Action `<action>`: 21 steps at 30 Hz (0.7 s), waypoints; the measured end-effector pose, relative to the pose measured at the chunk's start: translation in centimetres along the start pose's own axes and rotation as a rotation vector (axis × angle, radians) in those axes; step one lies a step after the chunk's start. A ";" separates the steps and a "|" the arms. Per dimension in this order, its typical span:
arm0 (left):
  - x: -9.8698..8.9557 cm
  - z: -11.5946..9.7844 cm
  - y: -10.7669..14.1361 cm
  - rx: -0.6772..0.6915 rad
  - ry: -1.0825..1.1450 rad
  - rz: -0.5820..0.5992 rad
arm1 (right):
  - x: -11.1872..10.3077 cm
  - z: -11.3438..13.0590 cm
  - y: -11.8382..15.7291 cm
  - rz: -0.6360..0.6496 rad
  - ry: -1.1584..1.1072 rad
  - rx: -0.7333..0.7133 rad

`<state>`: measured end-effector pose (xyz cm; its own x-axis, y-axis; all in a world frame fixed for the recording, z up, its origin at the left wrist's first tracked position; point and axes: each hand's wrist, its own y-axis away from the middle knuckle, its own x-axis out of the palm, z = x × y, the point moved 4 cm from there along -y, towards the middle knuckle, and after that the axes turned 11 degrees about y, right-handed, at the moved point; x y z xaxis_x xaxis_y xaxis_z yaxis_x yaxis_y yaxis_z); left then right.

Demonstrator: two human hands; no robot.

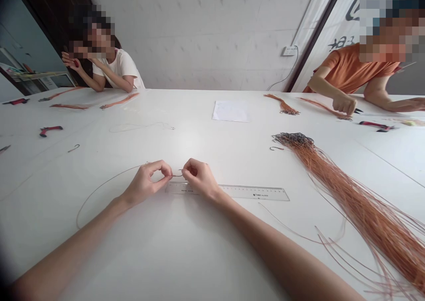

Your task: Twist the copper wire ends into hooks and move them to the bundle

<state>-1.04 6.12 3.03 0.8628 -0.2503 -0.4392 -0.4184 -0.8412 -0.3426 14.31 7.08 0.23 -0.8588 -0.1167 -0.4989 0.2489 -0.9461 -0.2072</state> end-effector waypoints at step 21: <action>1.5 -2.8 1.7 0.379 0.112 -0.321 | -0.4 3.1 3.2 -0.546 0.415 -0.720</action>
<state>0.33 2.98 4.16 0.9813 -0.0749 -0.1774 -0.1825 -0.6563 -0.7321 14.11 3.14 2.40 -0.7463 0.5252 -0.4088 0.1965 -0.4130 -0.8893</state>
